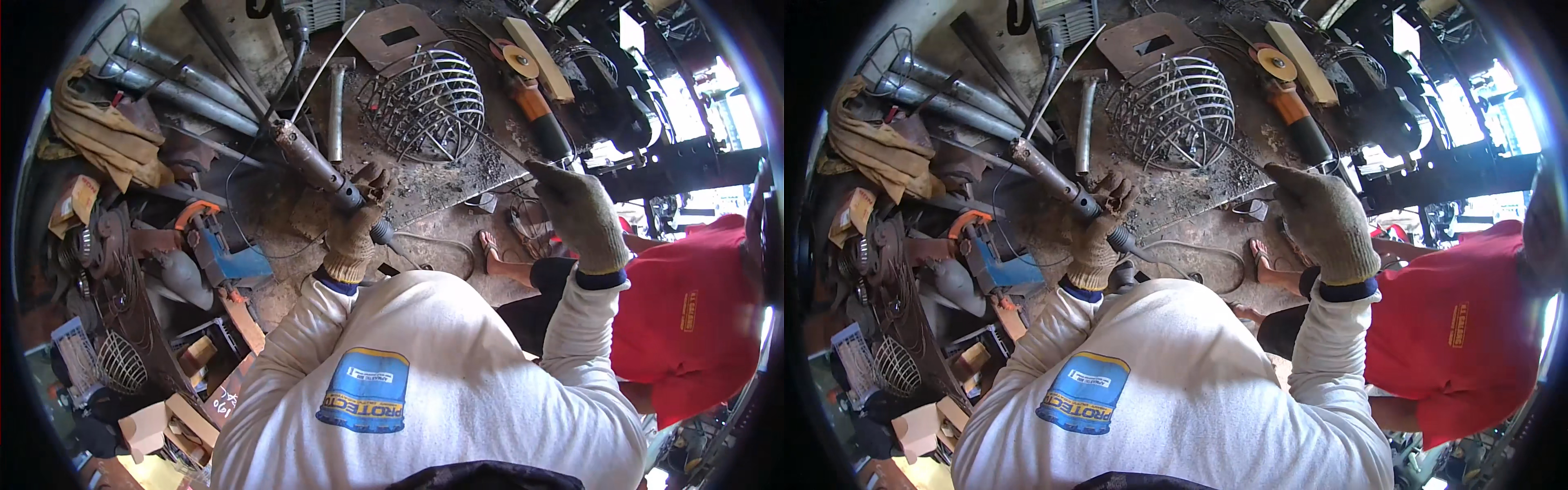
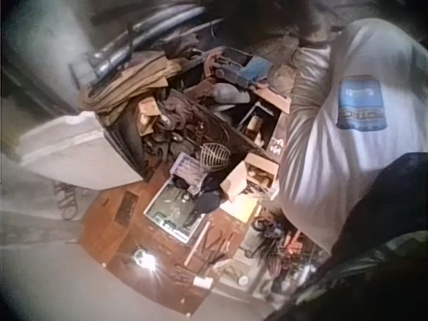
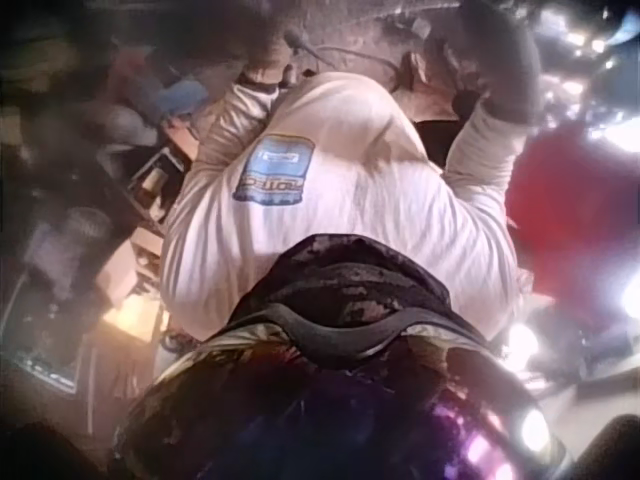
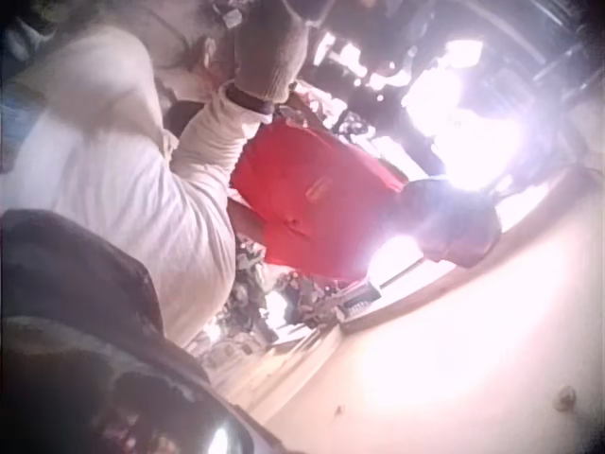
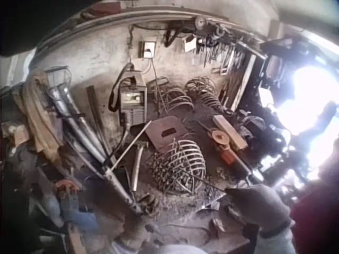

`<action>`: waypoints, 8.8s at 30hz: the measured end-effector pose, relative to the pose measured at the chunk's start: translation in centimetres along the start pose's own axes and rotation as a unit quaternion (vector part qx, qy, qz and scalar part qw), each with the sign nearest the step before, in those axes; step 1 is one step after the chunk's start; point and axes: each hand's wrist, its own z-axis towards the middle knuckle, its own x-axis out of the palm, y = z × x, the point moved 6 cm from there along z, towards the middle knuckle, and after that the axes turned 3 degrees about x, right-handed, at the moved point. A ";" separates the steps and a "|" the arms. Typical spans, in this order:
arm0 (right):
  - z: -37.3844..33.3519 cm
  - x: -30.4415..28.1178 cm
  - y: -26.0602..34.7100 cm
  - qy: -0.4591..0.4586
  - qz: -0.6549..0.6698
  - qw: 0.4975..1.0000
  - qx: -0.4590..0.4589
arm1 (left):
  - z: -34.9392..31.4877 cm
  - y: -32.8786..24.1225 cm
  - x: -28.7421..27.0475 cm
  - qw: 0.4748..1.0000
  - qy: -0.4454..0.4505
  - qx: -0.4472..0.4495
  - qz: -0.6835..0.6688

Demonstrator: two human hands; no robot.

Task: The person welds metal rods onto a hemispherical cage structure using a welding electrode, then grinds the welded joints with an angle grinder and hammers the cage with a mallet.

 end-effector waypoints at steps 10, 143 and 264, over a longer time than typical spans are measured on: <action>0.7 0.1 2.4 -0.007 -0.159 0.987 0.034 | 0.0 0.1 0.1 0.993 0.022 -0.036 0.113; 1.4 8.6 0.0 -0.126 -0.093 0.984 -0.083 | -9.4 -14.5 -5.0 0.917 -0.067 -0.115 0.376; 0.9 8.2 0.3 -0.145 -0.136 0.979 -0.049 | -1.0 -18.1 -8.3 0.804 0.067 -0.198 0.556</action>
